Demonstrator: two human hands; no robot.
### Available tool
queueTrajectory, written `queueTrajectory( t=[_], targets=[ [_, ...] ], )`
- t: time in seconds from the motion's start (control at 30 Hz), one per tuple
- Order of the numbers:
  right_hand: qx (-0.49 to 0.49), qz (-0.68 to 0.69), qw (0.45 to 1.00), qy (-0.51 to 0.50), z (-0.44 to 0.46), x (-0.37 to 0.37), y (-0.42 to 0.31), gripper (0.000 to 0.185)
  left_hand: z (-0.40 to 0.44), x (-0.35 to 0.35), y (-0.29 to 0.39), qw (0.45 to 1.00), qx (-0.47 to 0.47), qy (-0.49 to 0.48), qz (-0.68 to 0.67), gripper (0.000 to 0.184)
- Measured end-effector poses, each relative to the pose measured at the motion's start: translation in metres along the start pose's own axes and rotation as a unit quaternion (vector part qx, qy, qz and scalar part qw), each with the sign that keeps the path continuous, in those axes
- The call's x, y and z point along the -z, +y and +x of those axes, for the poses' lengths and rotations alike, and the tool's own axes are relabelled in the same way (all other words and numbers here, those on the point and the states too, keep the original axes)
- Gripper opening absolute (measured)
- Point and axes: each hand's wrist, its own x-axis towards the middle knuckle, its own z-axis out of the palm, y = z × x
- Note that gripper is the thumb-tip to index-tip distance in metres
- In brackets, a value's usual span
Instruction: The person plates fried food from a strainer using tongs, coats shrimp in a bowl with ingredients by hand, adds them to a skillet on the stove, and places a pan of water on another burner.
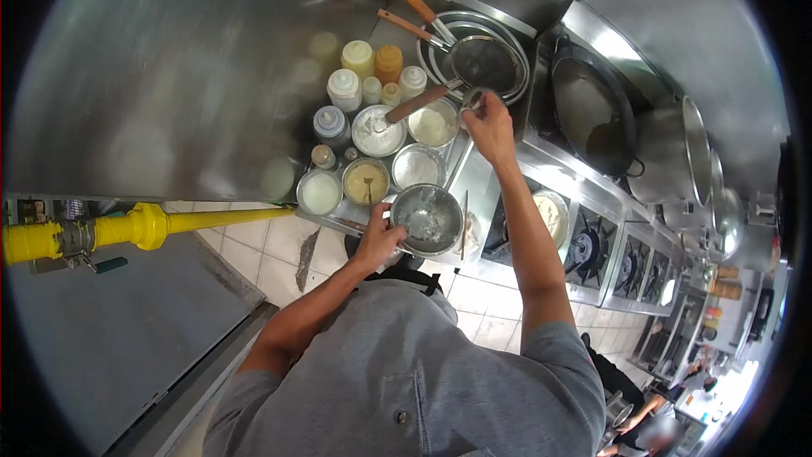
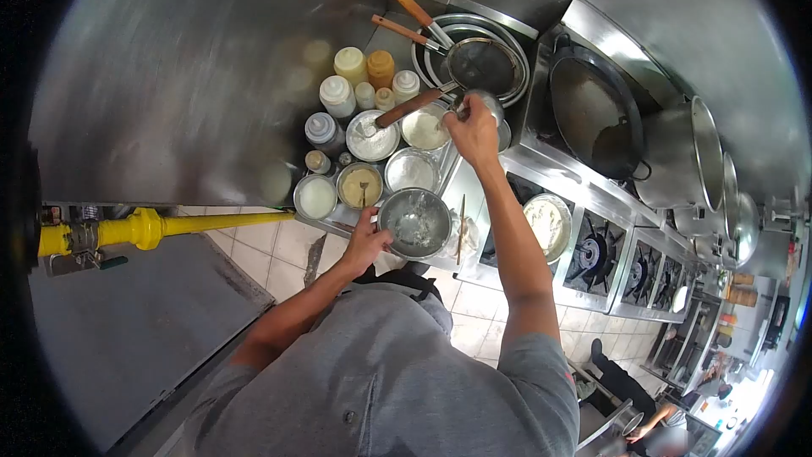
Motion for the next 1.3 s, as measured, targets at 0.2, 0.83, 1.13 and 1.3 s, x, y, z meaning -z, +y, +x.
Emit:
queueTrajectory(
  t=[0.2, 0.83, 1.13, 1.3],
  targets=[
    [0.015, -0.233, 0.957, -0.171, 0.044, -0.133, 0.115, 0.048, -0.023, 0.01, 0.011, 1.0, 0.002, 0.03, -0.01, 0.065],
    [-0.218, -0.12, 0.916, -0.316, 0.085, -0.216, 0.157, 0.043, -0.056, 0.041, -0.011, 0.994, 0.02, 0.071, -0.079, 0.063],
    [-0.079, -0.302, 0.884, -0.348, 0.068, -0.178, 0.107, 0.045, -0.059, 0.038, -0.004, 0.998, 0.018, 0.05, -0.043, 0.06],
    [-0.064, -0.244, 0.923, -0.291, 0.072, -0.145, 0.088, 0.046, -0.05, 0.029, -0.007, 0.998, 0.024, 0.03, -0.05, 0.058]
  ],
)
